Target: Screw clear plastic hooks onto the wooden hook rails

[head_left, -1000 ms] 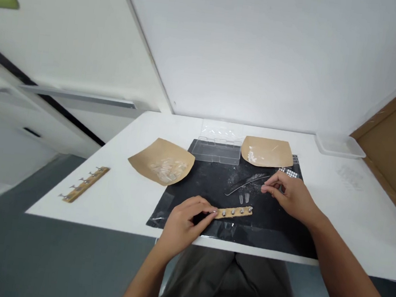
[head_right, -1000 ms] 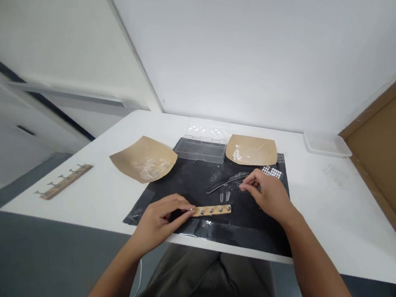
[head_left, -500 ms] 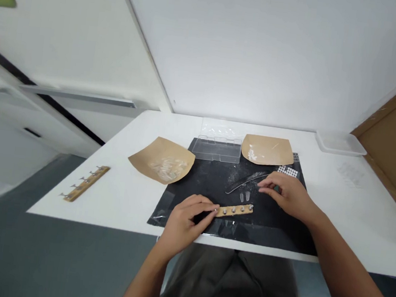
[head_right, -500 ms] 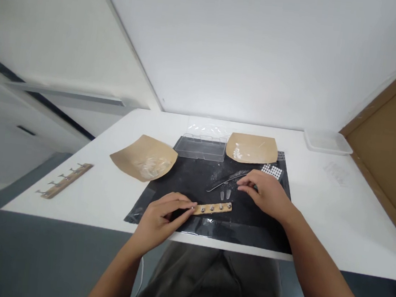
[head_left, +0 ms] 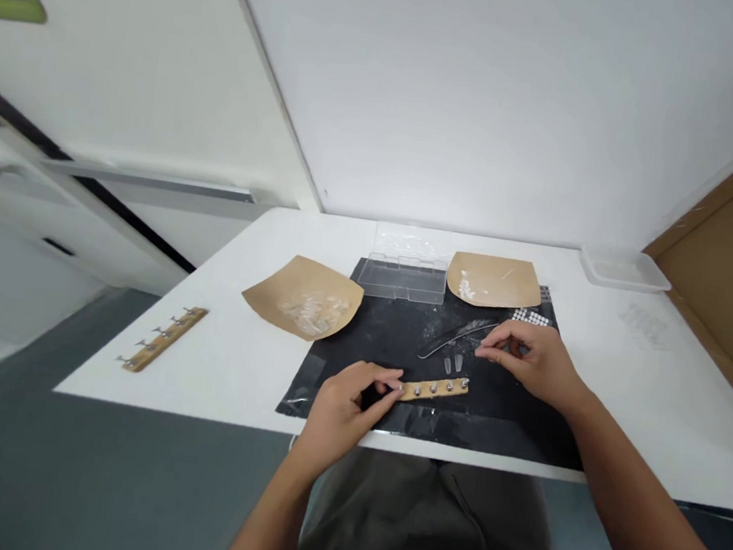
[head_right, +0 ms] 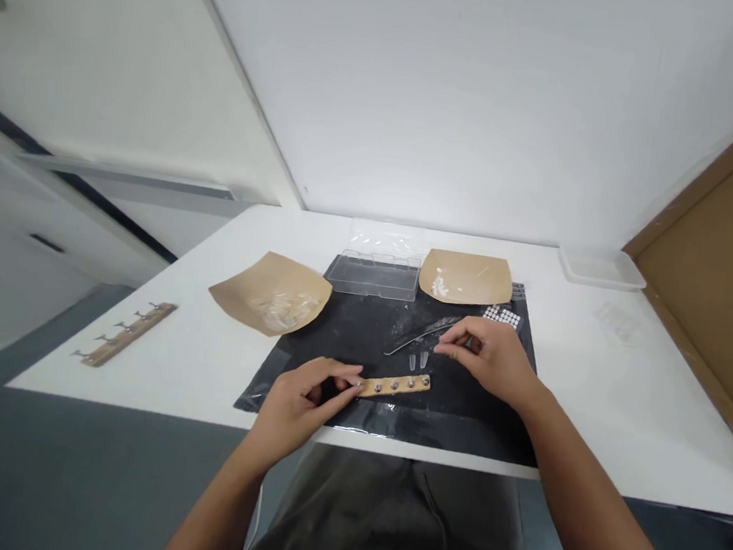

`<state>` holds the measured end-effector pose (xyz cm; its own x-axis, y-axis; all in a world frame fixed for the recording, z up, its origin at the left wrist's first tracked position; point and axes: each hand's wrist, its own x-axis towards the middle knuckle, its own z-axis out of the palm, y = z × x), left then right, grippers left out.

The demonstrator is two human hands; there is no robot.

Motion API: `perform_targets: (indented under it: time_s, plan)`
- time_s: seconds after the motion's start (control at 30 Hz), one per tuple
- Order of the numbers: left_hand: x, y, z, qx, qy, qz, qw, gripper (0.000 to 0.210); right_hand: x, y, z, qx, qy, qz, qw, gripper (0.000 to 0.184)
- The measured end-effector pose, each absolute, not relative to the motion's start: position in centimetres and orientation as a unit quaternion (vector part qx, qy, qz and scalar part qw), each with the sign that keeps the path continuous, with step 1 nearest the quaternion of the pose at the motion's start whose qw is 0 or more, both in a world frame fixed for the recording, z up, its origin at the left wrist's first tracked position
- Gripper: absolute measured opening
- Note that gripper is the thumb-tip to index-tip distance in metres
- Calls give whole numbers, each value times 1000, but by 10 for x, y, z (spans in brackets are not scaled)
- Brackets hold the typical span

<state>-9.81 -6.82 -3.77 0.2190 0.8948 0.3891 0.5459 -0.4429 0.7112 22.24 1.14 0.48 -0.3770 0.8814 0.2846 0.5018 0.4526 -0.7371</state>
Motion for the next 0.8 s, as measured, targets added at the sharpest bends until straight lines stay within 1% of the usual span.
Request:
perform_targets:
  time_s: [0.23, 0.33, 0.4, 0.53, 0.63, 0.7, 0.8]
  plan:
    - [-99, -68, -41, 762, 467, 404, 197, 14, 199, 5, 7, -413, -764, 353, 348, 24]
    - [-99, -69, -40, 764, 464, 405, 192, 15, 185, 0, 17, -376, -771, 368, 358, 23]
    - [-98, -69, -38, 764, 460, 408, 196, 17, 173, -2, 28, -348, -784, 373, 353, 19]
    - [-99, -72, -36, 755, 457, 420, 211, 24, 146, -1, 47, -285, -812, 393, 323, 11]
    - [-101, -74, -36, 742, 452, 439, 230, 19, 128, -1, 47, -267, -815, 417, 300, 11]
    - [-103, -75, -36, 730, 446, 450, 256, 14, 120, -4, 42, -281, -810, 414, 305, 7]
    - [-106, -76, -33, 715, 439, 460, 290, 14, 115, -11, 32, -304, -803, 388, 336, 3]
